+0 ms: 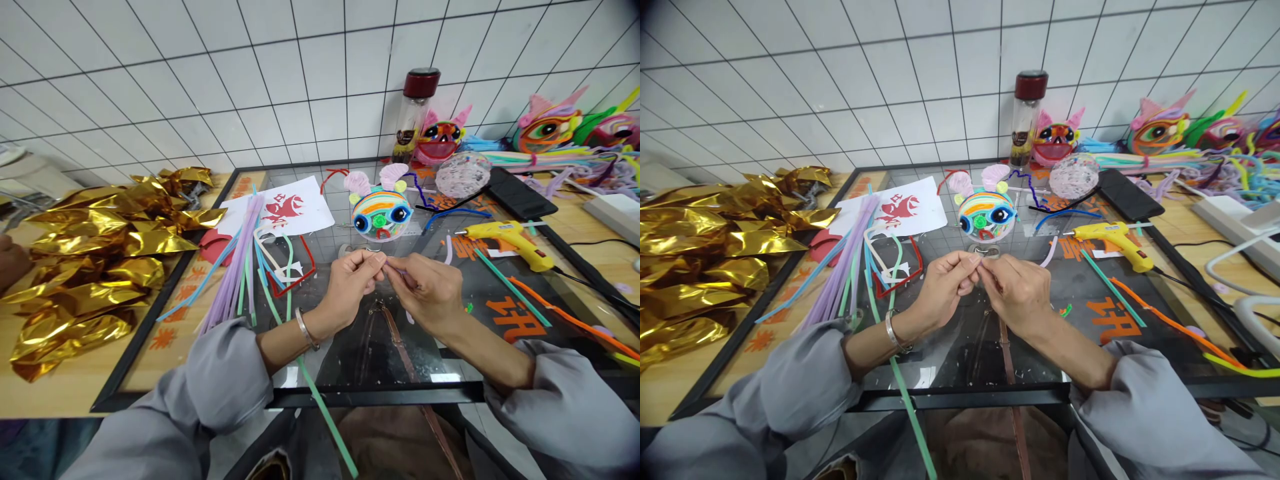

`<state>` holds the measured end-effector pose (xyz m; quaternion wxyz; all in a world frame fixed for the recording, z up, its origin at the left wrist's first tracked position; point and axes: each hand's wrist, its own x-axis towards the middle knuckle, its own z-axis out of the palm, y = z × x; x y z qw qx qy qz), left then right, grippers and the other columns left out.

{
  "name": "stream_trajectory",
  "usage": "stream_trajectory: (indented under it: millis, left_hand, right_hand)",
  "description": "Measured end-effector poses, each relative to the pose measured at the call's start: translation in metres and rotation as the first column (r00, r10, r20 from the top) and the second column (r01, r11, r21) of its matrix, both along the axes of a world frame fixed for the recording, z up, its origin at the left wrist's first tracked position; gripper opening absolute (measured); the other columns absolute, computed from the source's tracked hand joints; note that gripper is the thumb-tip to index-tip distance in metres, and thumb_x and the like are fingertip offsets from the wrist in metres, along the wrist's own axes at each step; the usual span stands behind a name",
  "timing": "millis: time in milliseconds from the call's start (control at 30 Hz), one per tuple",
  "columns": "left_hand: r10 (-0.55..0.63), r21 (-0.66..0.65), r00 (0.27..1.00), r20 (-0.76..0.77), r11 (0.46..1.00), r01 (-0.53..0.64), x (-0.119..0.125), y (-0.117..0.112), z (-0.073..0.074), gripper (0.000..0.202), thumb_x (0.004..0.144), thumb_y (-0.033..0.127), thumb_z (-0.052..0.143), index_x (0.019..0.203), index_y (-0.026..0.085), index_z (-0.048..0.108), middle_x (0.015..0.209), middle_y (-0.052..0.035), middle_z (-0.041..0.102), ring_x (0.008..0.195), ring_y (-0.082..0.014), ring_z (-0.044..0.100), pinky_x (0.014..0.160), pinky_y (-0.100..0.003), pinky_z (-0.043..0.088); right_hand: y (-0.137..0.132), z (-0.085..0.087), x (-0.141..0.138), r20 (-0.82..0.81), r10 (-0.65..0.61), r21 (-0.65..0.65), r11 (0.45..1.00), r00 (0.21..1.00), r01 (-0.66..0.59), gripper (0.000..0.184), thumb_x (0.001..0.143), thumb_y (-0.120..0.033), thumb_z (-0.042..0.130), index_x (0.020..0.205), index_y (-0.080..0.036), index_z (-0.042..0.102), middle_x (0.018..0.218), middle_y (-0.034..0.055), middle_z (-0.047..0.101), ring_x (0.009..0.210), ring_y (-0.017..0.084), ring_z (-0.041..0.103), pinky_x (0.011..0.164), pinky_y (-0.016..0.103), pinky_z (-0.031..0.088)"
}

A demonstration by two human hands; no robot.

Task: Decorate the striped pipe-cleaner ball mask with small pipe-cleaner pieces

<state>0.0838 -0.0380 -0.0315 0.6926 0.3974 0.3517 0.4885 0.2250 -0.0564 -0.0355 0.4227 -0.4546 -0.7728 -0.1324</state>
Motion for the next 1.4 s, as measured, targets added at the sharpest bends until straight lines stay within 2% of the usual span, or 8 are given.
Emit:
stream_trajectory:
  millis: [200,733,1133,1400]
  left_hand:
    - [0.002,0.04,1.0,-0.006,0.999,-0.001,0.0002,-0.0021,0.0011,0.027,0.071,0.036,0.072,0.072,0.012,0.061,0.061,0.0025,0.057,0.046,-0.0017,0.041,0.043,-0.017,0.027]
    - [-0.001,0.009,0.996,0.089,1.0,0.0,-0.0013,-0.0058,-0.0011,0.027,0.066,0.035,0.078,0.073,0.012,0.064,0.062,0.0016,0.061,0.047,-0.0029,0.046,0.043,-0.017,0.033]
    - [0.01,0.017,1.0,0.0,1.0,-0.01,-0.0038,-0.0072,-0.0031,0.028,0.068,0.037,0.076,0.072,0.012,0.064,0.062,0.0012,0.06,0.047,-0.003,0.044,0.043,-0.017,0.033]
    - [0.022,0.017,0.995,-0.093,1.0,-0.02,-0.0075,-0.0071,-0.0026,0.024,0.069,0.033,0.072,0.068,0.012,0.06,0.057,0.0028,0.056,0.043,-0.0022,0.041,0.041,-0.016,0.029]
  right_hand:
    - [0.0019,0.0011,0.0013,-0.035,0.021,0.001,1.0,0.999,-0.021,0.016,0.087,-0.018,0.058,0.074,-0.015,0.066,0.052,-0.0032,0.053,0.045,0.007,0.044,0.048,0.021,0.033]
    - [0.0004,0.001,0.0,-0.084,0.032,0.025,0.999,0.996,-0.03,0.012,0.086,-0.019,0.061,0.076,-0.015,0.066,0.053,-0.0031,0.054,0.046,0.007,0.045,0.049,0.021,0.034]
    - [-0.0045,0.0017,-0.0017,-0.049,0.031,0.004,1.0,0.998,-0.03,0.015,0.087,-0.019,0.059,0.075,-0.016,0.066,0.052,-0.0028,0.054,0.046,0.008,0.046,0.049,0.022,0.036]
    - [-0.0059,0.0021,-0.0036,0.01,0.085,0.034,0.996,0.996,-0.086,0.016,0.087,-0.015,0.057,0.072,-0.016,0.064,0.053,-0.0016,0.056,0.048,0.009,0.046,0.051,0.023,0.035]
